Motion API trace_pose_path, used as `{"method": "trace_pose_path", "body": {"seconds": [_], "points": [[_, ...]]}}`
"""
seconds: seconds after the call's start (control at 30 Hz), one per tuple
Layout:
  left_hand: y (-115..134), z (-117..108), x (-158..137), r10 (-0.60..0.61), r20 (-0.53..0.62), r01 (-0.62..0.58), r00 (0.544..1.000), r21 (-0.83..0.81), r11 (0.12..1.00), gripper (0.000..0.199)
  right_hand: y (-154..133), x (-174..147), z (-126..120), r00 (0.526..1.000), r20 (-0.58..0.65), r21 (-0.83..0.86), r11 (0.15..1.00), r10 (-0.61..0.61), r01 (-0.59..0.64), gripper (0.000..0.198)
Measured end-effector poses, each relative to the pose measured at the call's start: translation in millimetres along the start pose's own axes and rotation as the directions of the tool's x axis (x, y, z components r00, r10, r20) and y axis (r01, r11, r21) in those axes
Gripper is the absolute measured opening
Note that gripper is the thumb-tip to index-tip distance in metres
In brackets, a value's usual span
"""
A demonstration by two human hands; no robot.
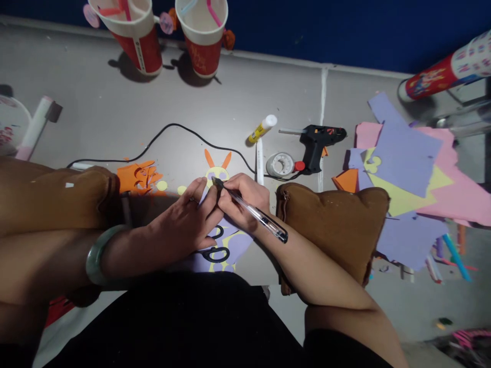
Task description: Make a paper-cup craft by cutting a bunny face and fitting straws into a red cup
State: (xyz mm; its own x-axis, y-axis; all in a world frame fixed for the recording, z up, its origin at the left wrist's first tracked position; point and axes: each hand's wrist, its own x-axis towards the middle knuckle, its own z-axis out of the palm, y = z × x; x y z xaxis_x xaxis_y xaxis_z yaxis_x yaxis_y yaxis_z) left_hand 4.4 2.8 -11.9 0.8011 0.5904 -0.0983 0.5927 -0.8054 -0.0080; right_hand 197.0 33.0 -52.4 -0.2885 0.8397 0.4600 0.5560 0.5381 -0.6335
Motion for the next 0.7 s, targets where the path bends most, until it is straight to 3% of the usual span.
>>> {"method": "trace_pose_path", "body": {"seconds": [0.3, 0.7], "points": [[1.1, 1.3, -0.3, -0.003, -0.012, 0.003, 1.0, -0.029, 1.0, 0.091, -0.2, -1.1, 0.4, 1.0, 0.007, 0.015, 0.999, 0.03, -0.03, 0.011], [1.3, 2.2, -1.3, -0.013, -0.033, 0.012, 0.999, -0.019, 1.0, 0.084, -1.7, -2.4, -0.4, 1.0, 0.01, 0.035, 0.999, 0.029, -0.029, 0.015]]}}
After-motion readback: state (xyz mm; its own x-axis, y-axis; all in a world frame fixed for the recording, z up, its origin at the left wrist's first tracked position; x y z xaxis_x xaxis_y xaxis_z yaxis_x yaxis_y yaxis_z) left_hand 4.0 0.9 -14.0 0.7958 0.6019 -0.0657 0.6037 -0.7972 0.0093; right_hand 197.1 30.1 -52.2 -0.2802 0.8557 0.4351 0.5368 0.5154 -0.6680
